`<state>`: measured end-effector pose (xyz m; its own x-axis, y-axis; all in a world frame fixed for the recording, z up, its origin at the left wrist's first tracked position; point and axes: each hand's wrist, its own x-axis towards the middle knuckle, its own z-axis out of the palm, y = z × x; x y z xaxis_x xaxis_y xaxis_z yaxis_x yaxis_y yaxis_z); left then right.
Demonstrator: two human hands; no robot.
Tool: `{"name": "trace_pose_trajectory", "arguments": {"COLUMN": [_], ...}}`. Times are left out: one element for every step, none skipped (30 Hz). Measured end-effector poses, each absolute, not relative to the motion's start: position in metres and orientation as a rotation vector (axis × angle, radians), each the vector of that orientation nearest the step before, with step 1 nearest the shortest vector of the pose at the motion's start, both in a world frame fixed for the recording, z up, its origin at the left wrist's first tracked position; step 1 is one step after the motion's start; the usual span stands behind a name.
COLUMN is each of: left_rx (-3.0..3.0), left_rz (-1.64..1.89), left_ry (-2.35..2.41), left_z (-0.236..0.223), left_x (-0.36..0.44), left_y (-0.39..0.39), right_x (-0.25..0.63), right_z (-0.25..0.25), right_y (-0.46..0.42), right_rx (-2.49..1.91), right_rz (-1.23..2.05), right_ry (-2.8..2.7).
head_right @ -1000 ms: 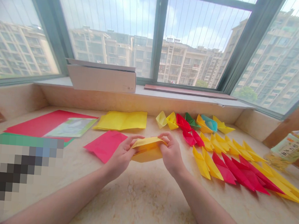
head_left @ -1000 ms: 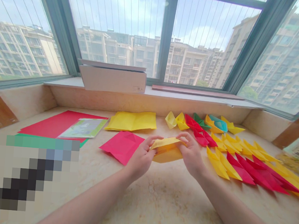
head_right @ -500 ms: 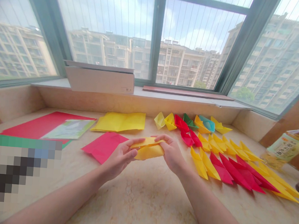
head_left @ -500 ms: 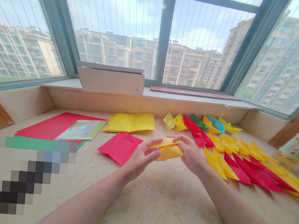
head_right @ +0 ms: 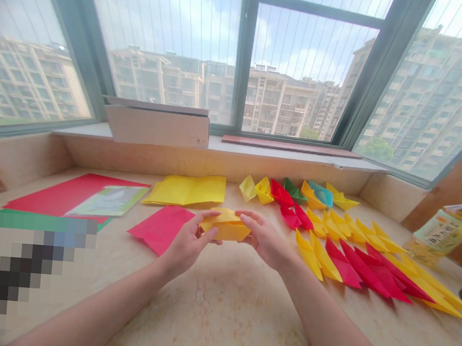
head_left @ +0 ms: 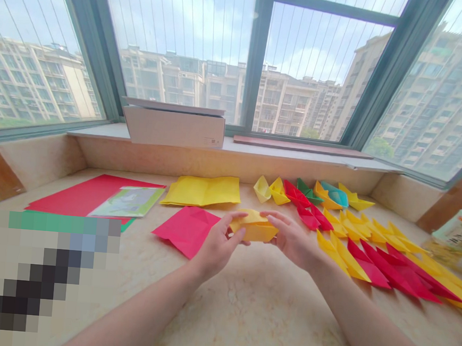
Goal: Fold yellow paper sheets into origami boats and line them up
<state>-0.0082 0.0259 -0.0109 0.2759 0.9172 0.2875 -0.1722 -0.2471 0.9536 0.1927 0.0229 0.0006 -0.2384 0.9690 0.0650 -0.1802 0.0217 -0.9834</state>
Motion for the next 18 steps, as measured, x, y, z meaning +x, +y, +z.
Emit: {"name": "trace_pose_trajectory", "arguments": {"left_rx": [1.422, 1.407, 1.391, 1.377, 1.366, 1.359, 1.361, 1.372, 1.392, 1.419, 1.451, 1.483, 1.507, 1.523, 1.532, 1.536, 1.541, 1.552], "left_rz": [1.241, 1.248, 1.246, 1.237, 1.223, 1.206, 1.194, 1.190, 1.198, 1.216, 1.238, 1.260, 1.276, 1.285, 1.287, 1.282, 1.269, 1.253], "left_ry": [0.732, 0.723, 0.719, 0.722, 0.727, 0.730, 0.735, 0.748, 0.771, 0.808, 0.852, 0.895, 0.926, 0.940, 0.936, 0.920, 0.893, 0.864], "left_z": [-0.0117, -0.0122, -0.0124, -0.0124, -0.0122, -0.0119, -0.0116, -0.0114, -0.0114, -0.0118, -0.0123, -0.0132, -0.0142, -0.0152, -0.0163, -0.0172, -0.0178, -0.0180], "left_x": [-0.0083, -0.0083, -0.0083, -0.0084, -0.0085, -0.0087, -0.0089, -0.0093, -0.0098, -0.0103, -0.0108, -0.0113, -0.0116, -0.0118, -0.0118, -0.0117, -0.0116, -0.0115], "left_y": [0.0262, 0.0263, 0.0262, 0.0260, 0.0257, 0.0255, 0.0254, 0.0256, 0.0261, 0.0269, 0.0278, 0.0288, 0.0296, 0.0302, 0.0303, 0.0299, 0.0290, 0.0276], "right_x": [0.1916, 0.1907, 0.1901, 0.1898, 0.1898, 0.1900, 0.1902, 0.1902, 0.1900, 0.1895, 0.1887, 0.1877, 0.1866, 0.1857, 0.1850, 0.1846, 0.1847, 0.1851], "right_z": [-0.0017, -0.0041, -0.0065, -0.0084, -0.0097, -0.0104, -0.0104, -0.0099, -0.0090, -0.0080, -0.0070, -0.0061, -0.0056, -0.0053, -0.0052, -0.0053, -0.0054, -0.0054], "right_y": [0.0235, 0.0243, 0.0251, 0.0259, 0.0266, 0.0270, 0.0271, 0.0269, 0.0264, 0.0258, 0.0250, 0.0243, 0.0237, 0.0234, 0.0234, 0.0236, 0.0241, 0.0246], "right_rx": [-0.944, -0.974, -0.999, -1.010, -1.009, -1.002, -0.992, -0.982, -0.974, -0.967, -0.958, -0.945, -0.928, -0.907, -0.885, -0.866, -0.854, -0.850], "right_rz": [1.390, 1.338, 1.285, 1.241, 1.211, 1.197, 1.194, 1.196, 1.197, 1.191, 1.183, 1.177, 1.173, 1.172, 1.173, 1.172, 1.166, 1.154], "right_ry": [-1.281, -1.295, -1.308, -1.314, -1.310, -1.303, -1.296, -1.289, -1.286, -1.282, -1.280, -1.277, -1.271, -1.260, -1.245, -1.229, -1.216, -1.208]}}
